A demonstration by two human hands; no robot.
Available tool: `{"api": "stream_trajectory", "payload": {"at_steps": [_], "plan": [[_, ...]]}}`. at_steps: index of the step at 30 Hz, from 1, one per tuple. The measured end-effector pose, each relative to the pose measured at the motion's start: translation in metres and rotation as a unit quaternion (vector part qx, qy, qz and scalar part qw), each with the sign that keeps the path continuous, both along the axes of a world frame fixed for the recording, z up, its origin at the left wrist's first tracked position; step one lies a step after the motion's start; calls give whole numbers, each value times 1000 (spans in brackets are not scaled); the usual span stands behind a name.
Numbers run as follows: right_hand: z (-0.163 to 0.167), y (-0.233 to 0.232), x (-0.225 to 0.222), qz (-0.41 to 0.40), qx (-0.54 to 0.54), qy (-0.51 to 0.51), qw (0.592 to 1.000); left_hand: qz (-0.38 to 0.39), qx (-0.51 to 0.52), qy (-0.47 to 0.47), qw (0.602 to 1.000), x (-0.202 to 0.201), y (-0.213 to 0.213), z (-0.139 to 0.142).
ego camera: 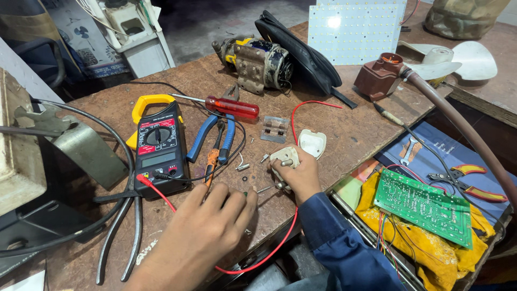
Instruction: The person uses a screwdriver to unscrew and open a white plastic switch housing on a workbench, removing small screws and internal metal parts and setting them on the bench. They handle the housing parts, reposition them, and later use a small brush on the housing while a multimeter with red test lead sits nearby.
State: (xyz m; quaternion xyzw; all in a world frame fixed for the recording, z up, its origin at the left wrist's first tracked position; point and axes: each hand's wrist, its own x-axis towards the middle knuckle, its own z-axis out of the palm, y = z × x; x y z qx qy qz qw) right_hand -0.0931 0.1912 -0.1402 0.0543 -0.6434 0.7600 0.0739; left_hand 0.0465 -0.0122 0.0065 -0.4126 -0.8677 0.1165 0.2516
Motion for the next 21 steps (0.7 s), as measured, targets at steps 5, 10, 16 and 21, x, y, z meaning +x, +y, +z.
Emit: {"api": "stream_trajectory", "payload": {"at_steps": [5, 10, 16, 21], "plan": [[0, 0, 0, 3, 2, 2, 1000, -6, 0, 8, 1000, 0, 0, -3], [-1, 0, -1, -1, 10, 6, 1000, -3, 2, 14, 1000, 0, 0, -4], [0, 0, 0, 6, -13, 3, 1000, -20, 36, -11, 999, -2, 2, -3], [0, 1, 0, 8, -3, -4, 1000, 35, 193, -175, 965, -4, 9, -8]]}}
